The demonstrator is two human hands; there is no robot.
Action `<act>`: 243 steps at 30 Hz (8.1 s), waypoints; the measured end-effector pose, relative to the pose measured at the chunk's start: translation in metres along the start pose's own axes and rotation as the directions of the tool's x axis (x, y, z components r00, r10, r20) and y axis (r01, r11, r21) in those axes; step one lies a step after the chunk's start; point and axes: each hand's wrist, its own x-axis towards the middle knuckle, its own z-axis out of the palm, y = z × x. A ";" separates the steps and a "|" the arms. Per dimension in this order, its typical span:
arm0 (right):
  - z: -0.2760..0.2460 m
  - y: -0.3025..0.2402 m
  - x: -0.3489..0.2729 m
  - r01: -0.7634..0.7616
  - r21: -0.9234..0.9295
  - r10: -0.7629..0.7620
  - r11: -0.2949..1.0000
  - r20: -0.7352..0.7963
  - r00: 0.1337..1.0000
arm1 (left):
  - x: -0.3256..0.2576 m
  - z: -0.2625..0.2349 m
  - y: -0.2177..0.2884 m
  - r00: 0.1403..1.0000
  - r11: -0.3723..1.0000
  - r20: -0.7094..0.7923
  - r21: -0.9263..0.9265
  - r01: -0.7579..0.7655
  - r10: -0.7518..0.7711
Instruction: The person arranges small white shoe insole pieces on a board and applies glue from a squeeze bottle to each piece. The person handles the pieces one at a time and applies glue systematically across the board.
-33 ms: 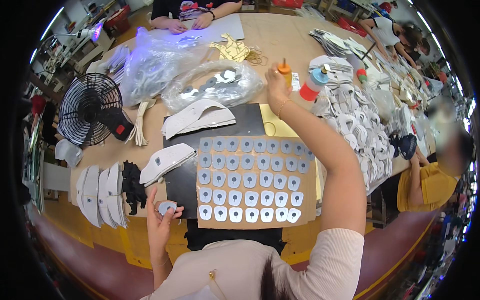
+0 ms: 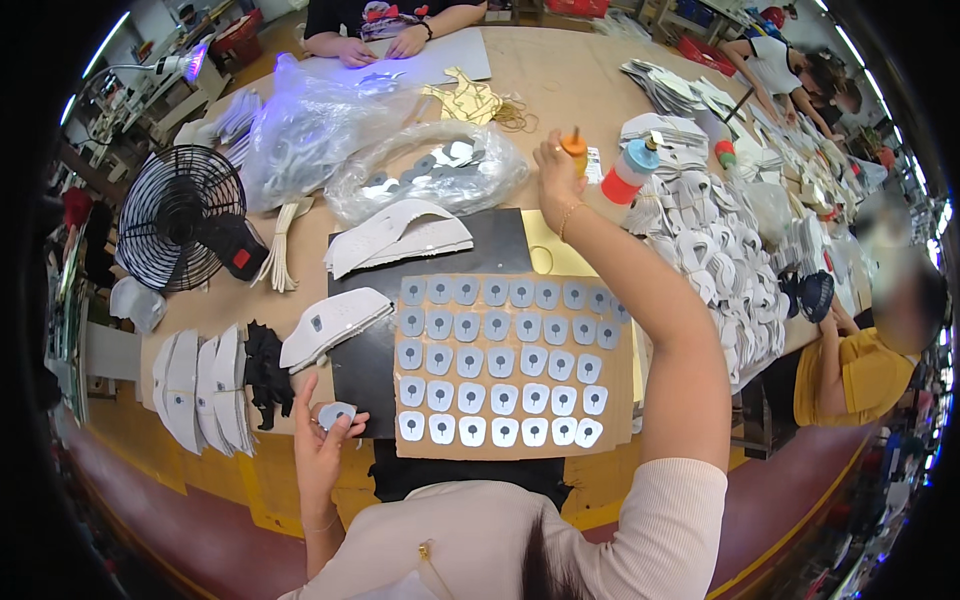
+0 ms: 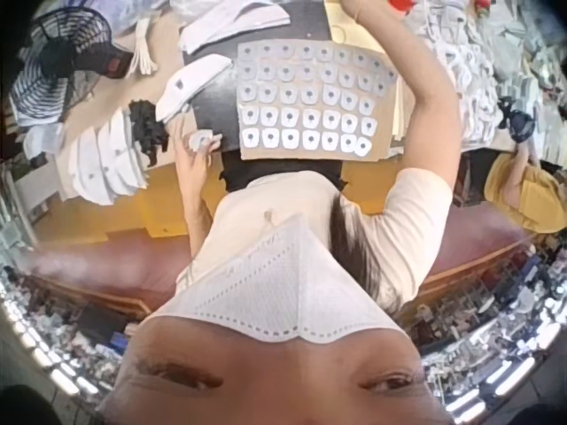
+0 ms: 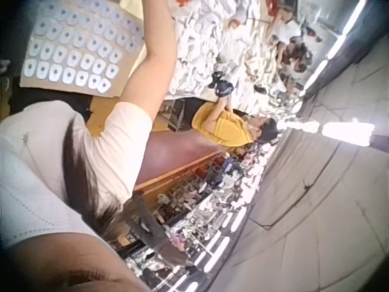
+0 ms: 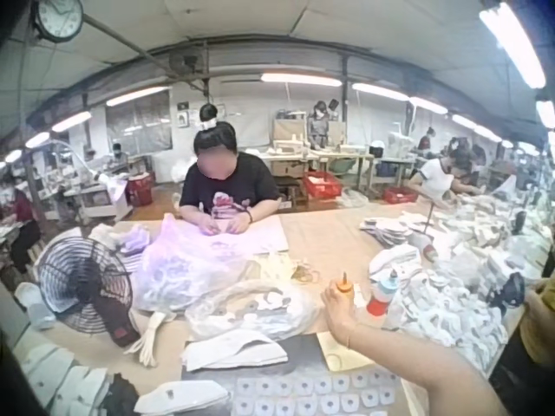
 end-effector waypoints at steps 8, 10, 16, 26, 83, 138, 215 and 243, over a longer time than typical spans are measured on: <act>-0.014 0.015 -0.011 -0.018 0.492 0.165 0.870 -0.258 0.952 | 0.028 0.020 0.000 0.988 0.993 0.115 -0.052 0.105 -0.099; -0.052 0.035 -0.038 0.115 0.713 0.263 0.692 -0.397 0.879 | 0.035 0.030 0.007 0.983 0.987 0.111 -0.043 0.154 -0.149; -0.120 0.028 -0.166 0.444 0.663 0.138 -0.603 -0.461 0.876 | 0.039 0.058 0.017 0.946 0.982 0.269 0.007 0.189 -0.184; -0.083 -0.012 -0.261 -0.095 0.017 -0.089 -0.995 0.219 0.972 | 0.026 0.105 0.027 0.825 0.946 0.514 0.316 0.072 -0.235; 0.026 -0.030 -0.277 -0.179 0.354 0.109 -0.918 0.659 0.744 | 0.022 0.121 0.014 0.829 0.963 0.493 0.094 0.252 -0.265; 0.025 -0.055 -0.337 -0.179 0.101 -0.072 -0.979 0.649 0.758 | 0.042 0.032 0.007 0.976 0.985 0.139 -0.013 0.171 -0.168; -0.089 -0.050 0.153 0.413 0.888 0.188 0.202 -0.449 0.874 | 0.038 -0.066 0.018 0.980 0.996 -0.196 0.078 0.039 -0.023; -0.144 0.006 -0.172 0.173 0.645 -0.023 -0.744 -0.283 0.959 | 0.058 0.094 0.021 0.758 0.212 0.650 -0.735 0.644 -0.049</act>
